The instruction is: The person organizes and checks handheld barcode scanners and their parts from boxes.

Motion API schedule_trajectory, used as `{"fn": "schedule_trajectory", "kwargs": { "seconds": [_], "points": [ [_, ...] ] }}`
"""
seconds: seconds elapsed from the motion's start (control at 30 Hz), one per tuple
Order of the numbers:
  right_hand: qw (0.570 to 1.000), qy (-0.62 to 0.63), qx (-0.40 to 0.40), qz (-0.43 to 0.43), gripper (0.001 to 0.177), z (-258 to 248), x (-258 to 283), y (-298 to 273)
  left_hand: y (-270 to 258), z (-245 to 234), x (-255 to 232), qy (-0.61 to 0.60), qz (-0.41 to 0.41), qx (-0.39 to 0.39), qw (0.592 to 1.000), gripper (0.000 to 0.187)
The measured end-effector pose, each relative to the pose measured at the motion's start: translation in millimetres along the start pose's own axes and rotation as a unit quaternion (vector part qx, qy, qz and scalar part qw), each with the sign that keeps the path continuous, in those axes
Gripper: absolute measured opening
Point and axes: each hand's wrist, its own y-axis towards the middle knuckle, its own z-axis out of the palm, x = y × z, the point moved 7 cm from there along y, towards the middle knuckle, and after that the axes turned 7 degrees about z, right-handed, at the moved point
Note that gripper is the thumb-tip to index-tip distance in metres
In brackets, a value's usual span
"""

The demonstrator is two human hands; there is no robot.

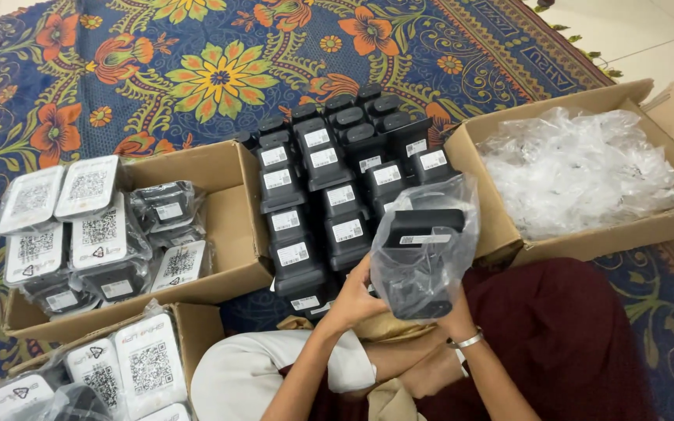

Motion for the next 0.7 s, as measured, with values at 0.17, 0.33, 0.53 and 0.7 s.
{"fn": "schedule_trajectory", "kwargs": {
  "seconds": [0.17, 0.33, 0.53, 0.7],
  "points": [
    [0.994, -0.107, -0.021, 0.022, 0.047, 0.6, -27.8, -12.4, -15.6, -5.1, 64.5, -0.11, -0.072, -0.01, 0.991, 0.06],
    [0.989, -0.143, 0.028, 0.023, 0.011, 25.4, 59.7, 0.0, -12.9, -9.4, 59.3, -0.195, -0.139, -0.103, 0.965, 0.041],
    [0.967, -0.229, 0.085, 0.065, 0.015, 19.3, 112.8, 15.3, -11.4, -17.7, 57.8, -0.323, -0.161, -0.166, 0.918, 0.043],
    [0.97, -0.239, 0.004, 0.03, 0.02, -16.4, 216.8, 31.8, -17.5, -60.5, 91.8, -0.147, -0.114, -0.204, 0.961, 0.037]
  ]
}}
